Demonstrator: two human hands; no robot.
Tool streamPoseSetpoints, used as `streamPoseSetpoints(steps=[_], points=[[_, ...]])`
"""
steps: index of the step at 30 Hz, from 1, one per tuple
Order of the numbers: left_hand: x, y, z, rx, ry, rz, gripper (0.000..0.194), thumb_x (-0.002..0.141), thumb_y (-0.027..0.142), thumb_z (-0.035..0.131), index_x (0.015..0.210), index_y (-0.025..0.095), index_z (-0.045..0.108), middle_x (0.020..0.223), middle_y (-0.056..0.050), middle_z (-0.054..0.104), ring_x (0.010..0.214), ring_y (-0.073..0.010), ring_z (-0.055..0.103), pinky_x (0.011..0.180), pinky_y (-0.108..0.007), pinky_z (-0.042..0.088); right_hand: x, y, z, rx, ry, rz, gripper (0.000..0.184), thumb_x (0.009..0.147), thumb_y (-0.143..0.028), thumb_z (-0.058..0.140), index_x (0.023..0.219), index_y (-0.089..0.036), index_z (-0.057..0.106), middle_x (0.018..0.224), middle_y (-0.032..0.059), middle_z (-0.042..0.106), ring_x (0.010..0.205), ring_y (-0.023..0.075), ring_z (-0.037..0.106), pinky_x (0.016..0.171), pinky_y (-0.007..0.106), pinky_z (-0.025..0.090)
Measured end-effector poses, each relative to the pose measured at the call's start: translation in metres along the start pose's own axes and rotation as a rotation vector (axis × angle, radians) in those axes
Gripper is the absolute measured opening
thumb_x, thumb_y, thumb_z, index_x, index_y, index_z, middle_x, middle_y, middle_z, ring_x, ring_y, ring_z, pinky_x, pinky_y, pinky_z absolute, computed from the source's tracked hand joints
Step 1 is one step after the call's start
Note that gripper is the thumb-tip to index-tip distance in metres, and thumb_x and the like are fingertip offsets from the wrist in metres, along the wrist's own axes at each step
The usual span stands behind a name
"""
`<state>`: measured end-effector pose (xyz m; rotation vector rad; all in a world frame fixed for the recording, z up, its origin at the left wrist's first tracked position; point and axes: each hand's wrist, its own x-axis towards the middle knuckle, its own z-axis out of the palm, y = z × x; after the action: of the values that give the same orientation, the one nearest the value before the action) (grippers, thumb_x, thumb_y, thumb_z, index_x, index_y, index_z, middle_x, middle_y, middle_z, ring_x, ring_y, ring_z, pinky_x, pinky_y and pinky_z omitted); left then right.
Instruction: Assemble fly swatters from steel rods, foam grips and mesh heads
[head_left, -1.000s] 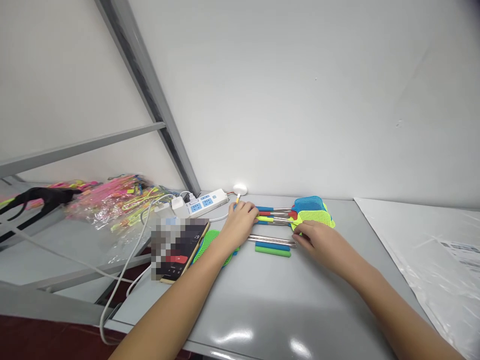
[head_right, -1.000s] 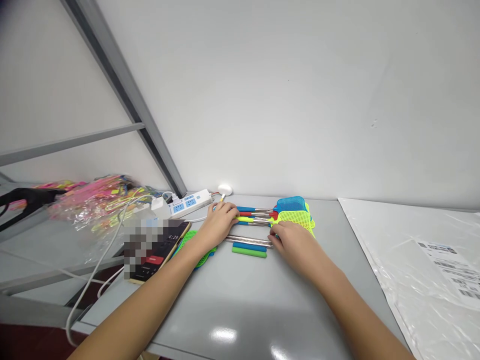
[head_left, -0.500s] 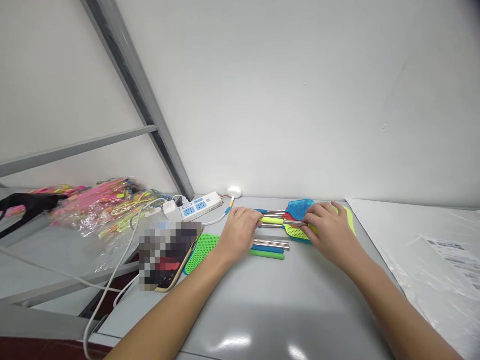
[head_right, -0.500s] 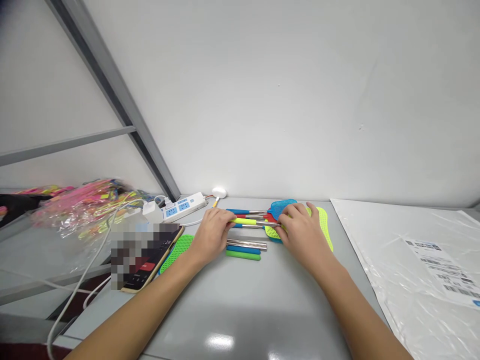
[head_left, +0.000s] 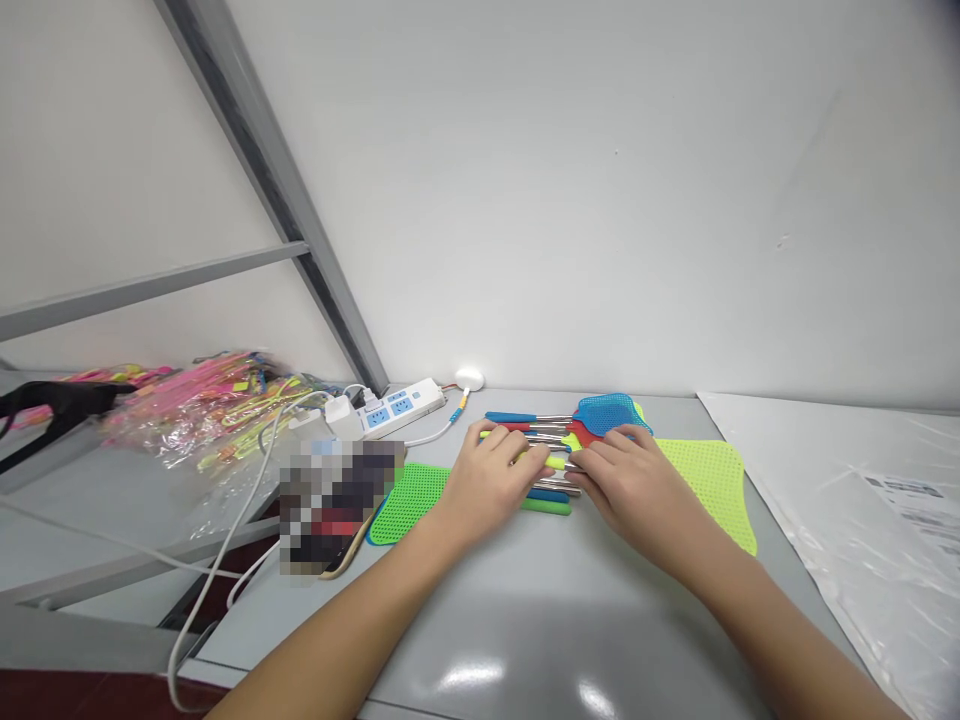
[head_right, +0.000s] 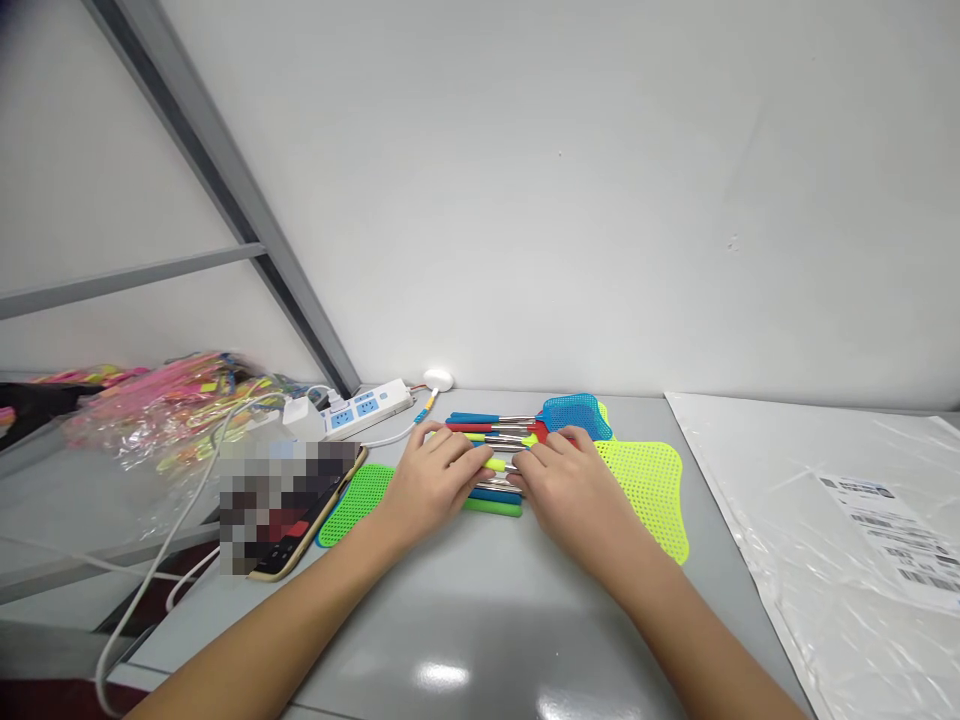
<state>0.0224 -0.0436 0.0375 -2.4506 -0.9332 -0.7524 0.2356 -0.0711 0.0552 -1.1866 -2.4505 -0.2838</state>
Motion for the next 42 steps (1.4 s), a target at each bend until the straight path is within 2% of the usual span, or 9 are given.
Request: streamPoseSetpoints(steps=[7,15,20,24,30,33,37,39,42], points=[[0.0,0.003,-0.003,-0.024,-0.009,0.058,0.024,0.1,0.034,0.044,0.095,0.02,0.062,0.075,-0.003,0.062,0.073,-0.018,0.056,0.069,-0.033,0.036,-0.003,-0.014,-0.003,0.007,-0.154,0.116,0.024,0.1,-0.021,0.039,0.078,-0.021,0.05,0.071,0.0022,0.059,0.055,0.0162,0.047,0.054,0.031,0.021],[0.005,0.008,-0.01,0.025,-0.05,0.115,0.022,0.1,0.02,0.039,0.11,0.021,0.059,0.093,-0.004,0.068,0.086,-0.0193,0.059,0.098,-0.047,0.03,0.002,-0.015,-0.024,0.362,-0.383,0.336,0.027,0.101,-0.036,0.029,0.088,-0.024,0.051,0.073,0.003,0.064,0.057,0.0184,0.056,0.05,0.029,0.028],[0.011,0.015,-0.035,0.08,-0.196,0.21,0.025,0.099,0.019,0.034,0.11,0.016,0.056,0.091,-0.008,0.066,0.082,-0.0219,0.061,0.073,-0.038,0.041,-0.005,-0.013,-0.042,0.443,-0.44,0.312,0.034,0.102,-0.043,0.025,0.08,-0.026,0.045,0.077,0.0017,0.064,0.063,0.0188,0.056,0.053,0.028,0.033],[0.001,0.04,-0.058,0.021,-0.378,0.155,0.02,0.099,0.025,0.038,0.099,0.016,0.056,0.08,-0.007,0.065,0.065,-0.0217,0.064,0.051,-0.031,0.037,-0.026,-0.026,-0.051,0.195,-0.515,0.217,0.026,0.1,-0.032,0.031,0.078,-0.026,0.041,0.065,-0.0007,0.06,0.053,0.0181,0.05,0.049,0.03,0.024],[-0.027,0.072,-0.095,-0.361,-0.651,-0.105,0.029,0.101,0.041,0.036,0.094,0.021,0.054,0.068,-0.003,0.065,0.054,-0.0214,0.06,0.045,-0.029,0.031,-0.062,-0.047,-0.053,-0.122,-0.442,-0.156,0.021,0.089,-0.007,0.039,0.083,-0.024,0.05,0.072,0.0007,0.061,0.052,0.0182,0.052,0.051,0.033,0.02],[-0.041,0.051,-0.112,-0.677,-0.767,-0.275,0.032,0.101,0.042,0.035,0.087,0.023,0.057,0.07,-0.001,0.063,0.06,-0.0186,0.06,0.051,-0.027,0.038,-0.083,-0.014,-0.057,-0.195,-0.338,-0.215,0.025,0.089,-0.006,0.039,0.086,-0.025,0.056,0.075,0.004,0.063,0.061,0.0201,0.057,0.058,0.035,0.031],[-0.058,0.016,-0.118,-0.818,-0.761,-0.424,0.037,0.103,0.039,0.028,0.086,0.021,0.056,0.079,-0.001,0.061,0.074,-0.0161,0.06,0.067,-0.026,0.046,-0.117,0.069,-0.066,-0.294,-0.175,0.032,0.026,0.098,-0.023,0.038,0.087,-0.024,0.061,0.076,0.0103,0.064,0.065,0.0207,0.058,0.061,0.038,0.035],[-0.058,0.016,-0.111,-0.854,-0.681,-0.423,0.034,0.103,0.04,0.031,0.092,0.021,0.058,0.089,-0.002,0.06,0.085,-0.0165,0.059,0.077,-0.027,0.046,-0.126,0.097,-0.064,-0.372,-0.079,0.156,0.024,0.099,-0.031,0.041,0.088,-0.022,0.06,0.07,0.0075,0.062,0.059,0.0195,0.055,0.055,0.035,0.033],[-0.044,0.039,-0.089,-1.004,-0.395,-0.404,0.024,0.098,0.04,0.047,0.1,0.022,0.062,0.105,-0.005,0.056,0.098,-0.0173,0.054,0.089,-0.029,0.044,-0.118,0.104,-0.049,-0.378,0.078,0.013,0.016,0.098,-0.027,0.048,0.089,-0.02,0.06,0.074,0.0038,0.063,0.06,0.0174,0.053,0.061,0.033,0.037]])
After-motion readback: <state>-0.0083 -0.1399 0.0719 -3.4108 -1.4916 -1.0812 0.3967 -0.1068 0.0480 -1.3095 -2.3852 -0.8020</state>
